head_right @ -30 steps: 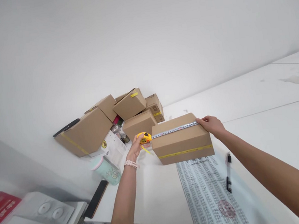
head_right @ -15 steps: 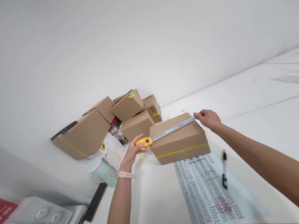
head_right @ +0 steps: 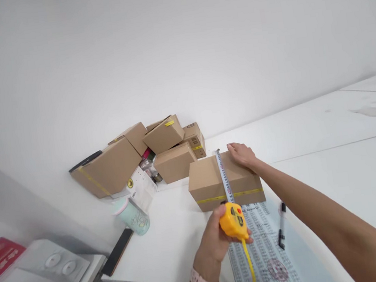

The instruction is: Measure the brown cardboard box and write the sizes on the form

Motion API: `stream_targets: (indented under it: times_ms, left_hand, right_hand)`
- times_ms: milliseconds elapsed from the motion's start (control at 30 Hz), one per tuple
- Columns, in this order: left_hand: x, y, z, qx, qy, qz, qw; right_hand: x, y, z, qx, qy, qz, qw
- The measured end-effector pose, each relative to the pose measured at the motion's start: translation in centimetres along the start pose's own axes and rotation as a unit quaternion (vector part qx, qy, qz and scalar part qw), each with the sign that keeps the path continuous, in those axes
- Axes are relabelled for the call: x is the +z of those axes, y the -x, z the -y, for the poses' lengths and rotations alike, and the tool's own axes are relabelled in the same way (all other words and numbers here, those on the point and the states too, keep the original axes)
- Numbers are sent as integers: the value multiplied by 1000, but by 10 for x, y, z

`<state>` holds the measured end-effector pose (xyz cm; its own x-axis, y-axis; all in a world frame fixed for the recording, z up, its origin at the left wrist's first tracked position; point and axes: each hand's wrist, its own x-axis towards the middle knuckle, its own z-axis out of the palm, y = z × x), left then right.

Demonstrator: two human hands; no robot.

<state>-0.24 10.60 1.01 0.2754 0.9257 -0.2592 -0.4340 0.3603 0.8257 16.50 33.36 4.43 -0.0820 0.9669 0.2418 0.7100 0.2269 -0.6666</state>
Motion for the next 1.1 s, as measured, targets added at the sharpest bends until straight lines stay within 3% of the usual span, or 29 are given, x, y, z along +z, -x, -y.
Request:
stream_targets:
  times_ms: [133,367,667,1100]
  left_hand:
    - [6,-19,-27,-1,-35,-39,999]
    - [5,-19,-19,-19,-46,-43,998]
    - [5,-11,-14,-27,-46,-30,998]
    - [10,-15,-14,-32,-30,-25,999]
  right_hand:
    - [15,-1,-9,-26,67,36,997]
    - [29,-5,-10,-113,166,83,976]
    - [31,-22,3,-108,235,92,962]
    - [39,-28,-11,-97,222,84,967]
